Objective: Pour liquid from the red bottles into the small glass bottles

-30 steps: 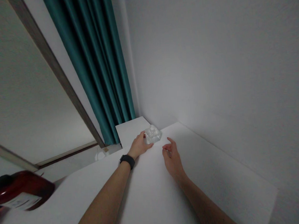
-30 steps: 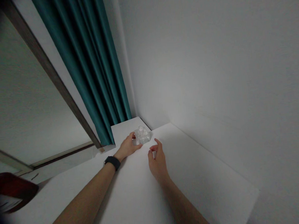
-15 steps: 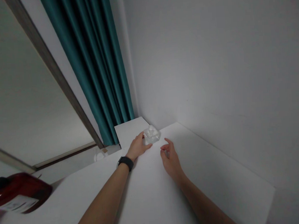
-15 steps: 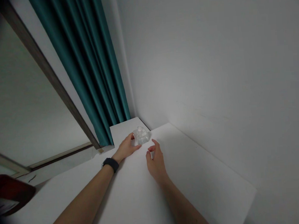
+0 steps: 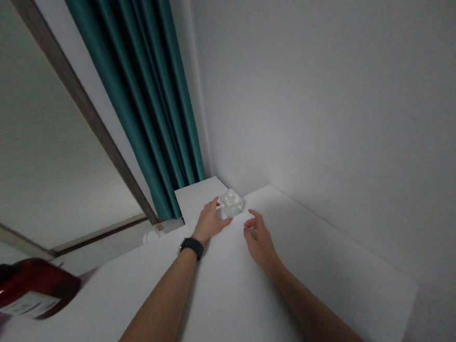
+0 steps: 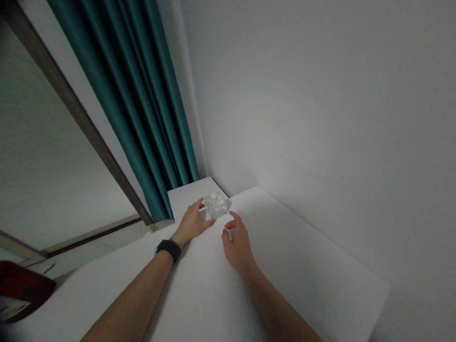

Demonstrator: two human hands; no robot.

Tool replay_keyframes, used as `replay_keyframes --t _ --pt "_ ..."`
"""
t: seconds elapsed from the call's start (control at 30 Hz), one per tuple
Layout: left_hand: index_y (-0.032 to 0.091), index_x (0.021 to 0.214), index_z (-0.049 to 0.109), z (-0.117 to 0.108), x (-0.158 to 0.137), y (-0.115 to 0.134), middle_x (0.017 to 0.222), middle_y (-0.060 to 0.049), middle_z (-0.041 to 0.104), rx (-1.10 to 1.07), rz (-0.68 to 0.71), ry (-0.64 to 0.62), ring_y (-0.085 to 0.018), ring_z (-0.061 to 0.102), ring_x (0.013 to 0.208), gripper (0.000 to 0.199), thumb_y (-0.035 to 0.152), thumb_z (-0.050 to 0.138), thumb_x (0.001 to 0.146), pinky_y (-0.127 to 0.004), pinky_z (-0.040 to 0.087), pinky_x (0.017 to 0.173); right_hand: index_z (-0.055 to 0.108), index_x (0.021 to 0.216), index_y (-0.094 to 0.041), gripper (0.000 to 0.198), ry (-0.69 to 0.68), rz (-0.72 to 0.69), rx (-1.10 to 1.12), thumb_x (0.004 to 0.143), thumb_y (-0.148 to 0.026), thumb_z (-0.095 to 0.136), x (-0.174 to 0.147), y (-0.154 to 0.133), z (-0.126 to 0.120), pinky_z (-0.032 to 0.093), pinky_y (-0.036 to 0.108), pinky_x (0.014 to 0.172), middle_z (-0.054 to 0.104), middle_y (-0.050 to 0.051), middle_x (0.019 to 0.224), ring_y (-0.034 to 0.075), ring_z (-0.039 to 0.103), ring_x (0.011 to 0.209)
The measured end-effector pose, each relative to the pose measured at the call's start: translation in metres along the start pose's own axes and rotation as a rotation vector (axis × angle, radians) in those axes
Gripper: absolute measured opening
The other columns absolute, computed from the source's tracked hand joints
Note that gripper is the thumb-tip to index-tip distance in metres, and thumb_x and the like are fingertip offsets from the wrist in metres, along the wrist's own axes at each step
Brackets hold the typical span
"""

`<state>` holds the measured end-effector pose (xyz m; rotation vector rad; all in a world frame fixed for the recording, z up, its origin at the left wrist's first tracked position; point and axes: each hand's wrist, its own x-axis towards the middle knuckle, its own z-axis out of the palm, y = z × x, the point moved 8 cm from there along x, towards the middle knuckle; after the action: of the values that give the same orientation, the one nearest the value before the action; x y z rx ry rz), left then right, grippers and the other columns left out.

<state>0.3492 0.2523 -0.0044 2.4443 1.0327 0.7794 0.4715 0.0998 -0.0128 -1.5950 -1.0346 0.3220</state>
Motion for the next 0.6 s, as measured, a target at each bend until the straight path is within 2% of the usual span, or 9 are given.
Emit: replay_keyframes --t 0.13,0.47,0.6 --pt "0.012 0.144 0.039 -0.004 -0.008 -0.001 0.129 -0.017 0.058 0.036 -0.012 0.039 -0.037 0.052 0.123 0.084 0.039 0.078 0.076 -0.052 0.043 0.105 0.05 0.131 -0.019 0.051 0.004 -0.027 -0.027 0.08 -0.026 0.048 0.0 0.0 0.0 0.047 0.036 0.081 0.064 0.004 0.095 0.022 0.061 0.088" --pt "0.012 0.14 0.044 -0.016 -0.049 0.009 0.13 -0.016 0.056 0.048 0.01 0.069 -0.035 0.049 0.124 0.075 0.036 0.077 0.077 -0.049 0.04 0.109 0.053 0.129 -0.018 0.047 0.004 -0.111 -0.067 0.082 -0.027 0.048 0.0 -0.001 -0.002 0.049 0.031 0.071 0.065 0.004 0.091 0.02 0.061 0.079" --pt "0.016 0.139 0.045 -0.022 -0.069 0.016 0.13 -0.015 0.056 0.025 0.01 0.074 -0.034 0.049 0.124 0.073 0.035 0.077 0.077 -0.05 0.04 0.109 0.053 0.128 -0.016 0.049 -0.003 -0.144 -0.089 0.081 -0.027 0.047 -0.002 -0.005 -0.004 0.049 0.032 0.069 0.065 0.004 0.089 0.02 0.06 0.074"
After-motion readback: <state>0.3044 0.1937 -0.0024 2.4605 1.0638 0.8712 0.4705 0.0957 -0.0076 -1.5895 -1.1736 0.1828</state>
